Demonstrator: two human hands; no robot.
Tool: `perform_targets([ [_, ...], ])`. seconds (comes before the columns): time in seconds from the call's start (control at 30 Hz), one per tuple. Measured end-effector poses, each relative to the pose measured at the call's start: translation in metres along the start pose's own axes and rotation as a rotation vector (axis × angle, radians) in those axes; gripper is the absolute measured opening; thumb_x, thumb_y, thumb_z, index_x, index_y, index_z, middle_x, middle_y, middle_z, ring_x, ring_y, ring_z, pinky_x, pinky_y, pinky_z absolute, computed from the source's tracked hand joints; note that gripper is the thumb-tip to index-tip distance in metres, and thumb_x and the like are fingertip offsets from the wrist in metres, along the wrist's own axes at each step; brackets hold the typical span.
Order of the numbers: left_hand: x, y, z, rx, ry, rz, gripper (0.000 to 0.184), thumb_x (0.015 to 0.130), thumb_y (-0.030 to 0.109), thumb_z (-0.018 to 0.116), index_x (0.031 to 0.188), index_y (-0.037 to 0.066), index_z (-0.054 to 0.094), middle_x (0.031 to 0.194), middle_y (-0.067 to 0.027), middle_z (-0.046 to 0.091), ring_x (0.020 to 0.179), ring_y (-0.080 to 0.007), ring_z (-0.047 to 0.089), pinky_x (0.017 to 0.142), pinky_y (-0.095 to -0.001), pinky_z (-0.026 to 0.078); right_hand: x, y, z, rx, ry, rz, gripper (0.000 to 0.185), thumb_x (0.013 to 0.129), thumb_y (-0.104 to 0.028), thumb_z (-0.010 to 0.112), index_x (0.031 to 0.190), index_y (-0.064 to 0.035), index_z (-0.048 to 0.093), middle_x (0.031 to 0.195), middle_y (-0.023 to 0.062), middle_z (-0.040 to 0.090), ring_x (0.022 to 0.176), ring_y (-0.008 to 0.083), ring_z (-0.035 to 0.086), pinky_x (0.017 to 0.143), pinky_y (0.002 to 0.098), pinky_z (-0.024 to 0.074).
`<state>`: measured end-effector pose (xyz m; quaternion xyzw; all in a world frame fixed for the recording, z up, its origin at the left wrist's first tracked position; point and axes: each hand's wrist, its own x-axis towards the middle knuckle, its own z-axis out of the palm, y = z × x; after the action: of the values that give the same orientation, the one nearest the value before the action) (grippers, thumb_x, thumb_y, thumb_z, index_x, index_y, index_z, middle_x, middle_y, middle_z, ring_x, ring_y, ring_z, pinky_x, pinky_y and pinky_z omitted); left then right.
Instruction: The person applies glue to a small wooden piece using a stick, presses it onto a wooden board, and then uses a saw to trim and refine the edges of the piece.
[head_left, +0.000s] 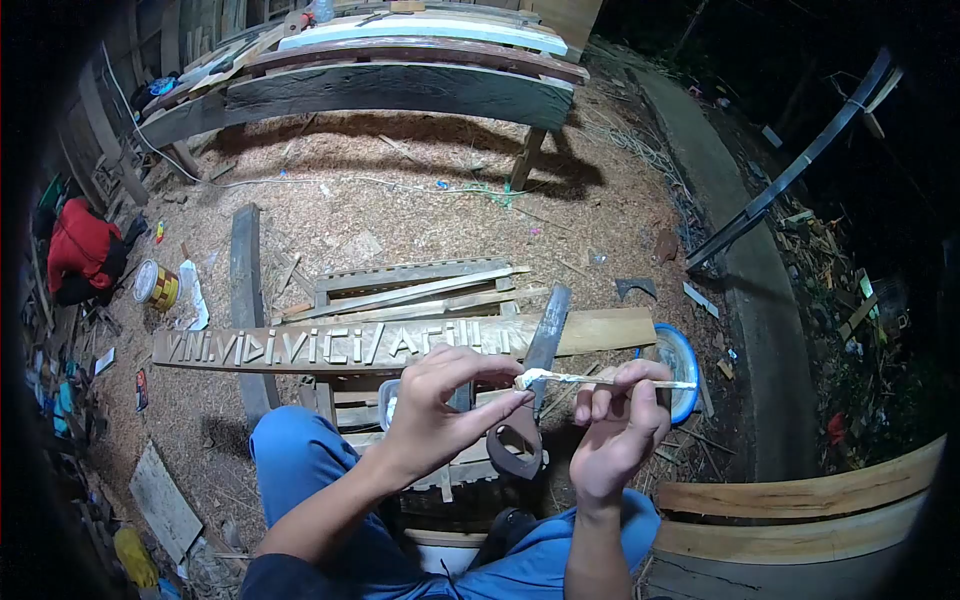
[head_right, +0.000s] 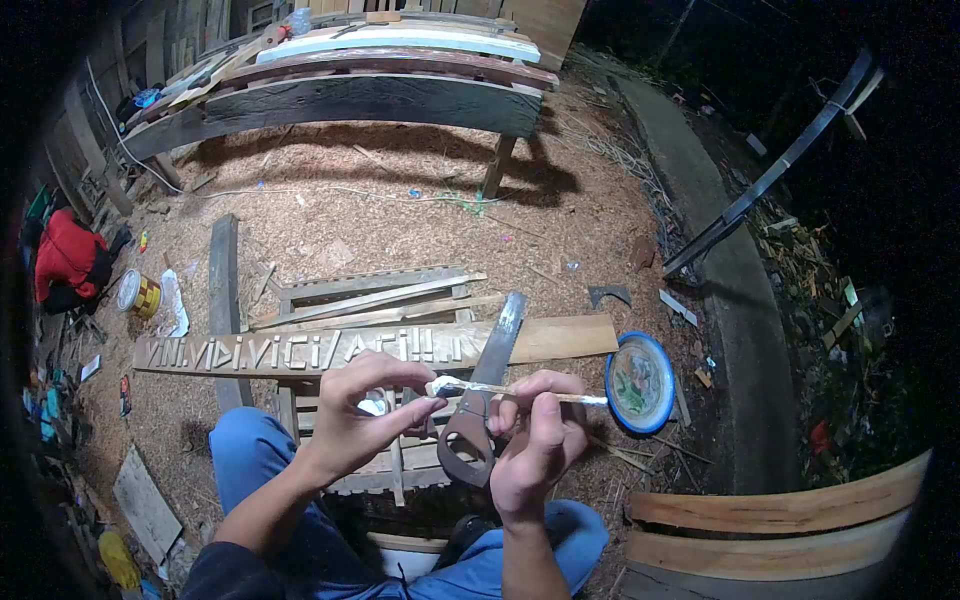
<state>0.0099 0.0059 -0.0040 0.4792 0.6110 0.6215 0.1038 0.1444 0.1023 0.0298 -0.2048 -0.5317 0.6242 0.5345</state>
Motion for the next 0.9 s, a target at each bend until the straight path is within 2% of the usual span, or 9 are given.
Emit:
perform_targets([
  [0.17,0.0,-0.001,-0.001,0.071,-0.021,0.026,0.025,0.075,0.012,0.083,0.098,0.005,0.075,0.086,-0.008,0.074,0.079,-0.0224,0.068,0.074,-0.0335,0.049,-0.002,0.003,0.002,-0.001,-0.018,-0.039,0.024,0.103,-0.031,0.045,0.096,-0.0082,0.048,0.079,0.0013,0.044,0.06,0.0092,0.039,0.052,0.0258,0.0381],
  [0.37,0.0,0.0,-0.002,0.111,-0.012,0.066,0.025,0.075,0.012,0.083,0.098,0.007,0.075,0.085,-0.0072,0.074,0.077,-0.0225,0.067,0.074,-0.034,0.048,-0.001,0.003,0.001,0.053,0.106,0.014,0.023,0.103,-0.031,0.045,0.095,-0.0091,0.049,0.075,0.0006,0.043,0.06,0.0082,0.039,0.05,0.0243,0.0365],
  [0.43,0.0,0.0,-0.004,0.119,-0.014,0.061,0.024,0.075,0.012,0.083,0.098,0.007,0.075,0.085,-0.0068,0.074,0.077,-0.0222,0.067,0.074,-0.0338,0.048,-0.005,0.005,0.004,0.027,0.045,0.04,0.023,0.103,-0.031,0.045,0.095,-0.0095,0.049,0.077,0.0,0.044,0.06,0.0074,0.038,0.05,0.0242,0.0366],
  [0.63,-0.001,0.005,-0.005,0.15,-0.021,0.082,0.023,0.075,0.013,0.083,0.097,0.008,0.075,0.086,-0.0055,0.074,0.078,-0.0215,0.067,0.076,-0.0331,0.047,-0.003,0.002,-0.002,0.101,0.065,-0.016,0.024,0.103,-0.032,0.044,0.096,-0.0096,0.05,0.077,-0.0003,0.043,0.059,0.0073,0.036,0.049,0.0241,0.0347],
  [0.73,-0.002,0.003,-0.004,0.163,-0.03,0.091,0.023,0.075,0.013,0.082,0.097,0.008,0.075,0.087,-0.0052,0.074,0.078,-0.0214,0.067,0.076,-0.0331,0.047,-0.005,0.004,0.0,0.051,0.09,0.063,0.023,0.103,-0.031,0.045,0.095,-0.0097,0.049,0.077,-0.0004,0.043,0.058,0.0074,0.036,0.049,0.0239,0.0346],
  [0.9,-0.002,0.004,-0.005,0.159,-0.031,0.082,0.023,0.076,0.013,0.081,0.097,0.009,0.075,0.087,-0.0048,0.074,0.079,-0.0209,0.067,0.076,-0.033,0.047,-0.007,-0.007,0.005,0.071,0.062,0.0,0.024,0.104,-0.031,0.044,0.094,-0.01,0.049,0.075,-0.0001,0.042,0.058,0.0074,0.035,0.048,0.0235,0.0338],
])
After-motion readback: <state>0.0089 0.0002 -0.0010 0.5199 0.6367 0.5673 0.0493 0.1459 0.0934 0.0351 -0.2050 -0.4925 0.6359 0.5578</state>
